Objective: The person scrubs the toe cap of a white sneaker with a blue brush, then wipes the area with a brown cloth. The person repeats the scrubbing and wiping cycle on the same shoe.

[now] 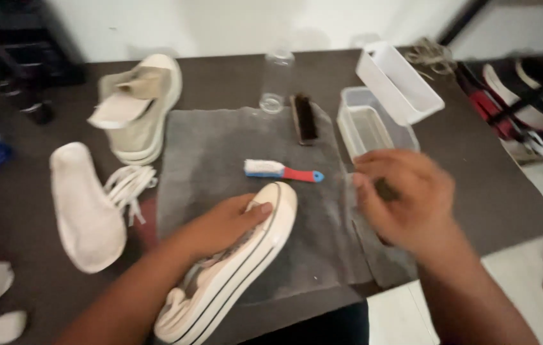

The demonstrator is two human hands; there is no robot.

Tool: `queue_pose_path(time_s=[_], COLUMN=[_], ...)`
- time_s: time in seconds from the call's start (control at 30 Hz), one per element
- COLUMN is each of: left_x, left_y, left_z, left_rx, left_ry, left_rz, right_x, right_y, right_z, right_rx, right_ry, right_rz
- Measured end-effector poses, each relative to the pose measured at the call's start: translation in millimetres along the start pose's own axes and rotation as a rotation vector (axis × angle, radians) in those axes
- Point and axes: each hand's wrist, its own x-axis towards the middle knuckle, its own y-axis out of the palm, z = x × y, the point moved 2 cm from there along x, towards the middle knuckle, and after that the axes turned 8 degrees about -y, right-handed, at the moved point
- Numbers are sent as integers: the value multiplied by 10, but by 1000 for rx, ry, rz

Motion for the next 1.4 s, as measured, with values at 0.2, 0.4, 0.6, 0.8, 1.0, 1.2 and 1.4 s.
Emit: queue_pose_path(time_s=[0.2, 0.4, 0.6, 0.8, 1.0, 1.2, 1.4], left_x=[106, 18, -96, -119, -34, -122, -100], left_y=[18, 9, 44, 9, 11, -17, -23], left_z=[148, 45, -93, -139, -23, -113, -63], left_rx=[7, 53, 40, 45, 42, 85, 116], left_ry=[-68, -87, -76, -163, -108, -143, -100], left_rz=[15, 2, 0, 12, 25, 26, 12], right_x=[-628, -831, -997, -829, -1042, -867, -312], right_y=[-290, -277, -205, -183, -281, -332, -252], right_z=[-843, -756, -947, -1007, -1057, -934, -479], right_rx=[-14, -10, 49, 50, 138, 502, 400], right_ry=[385, 769, 1002, 1179, 941, 940, 810], right_rz=[127, 524, 605, 838, 592, 525, 375])
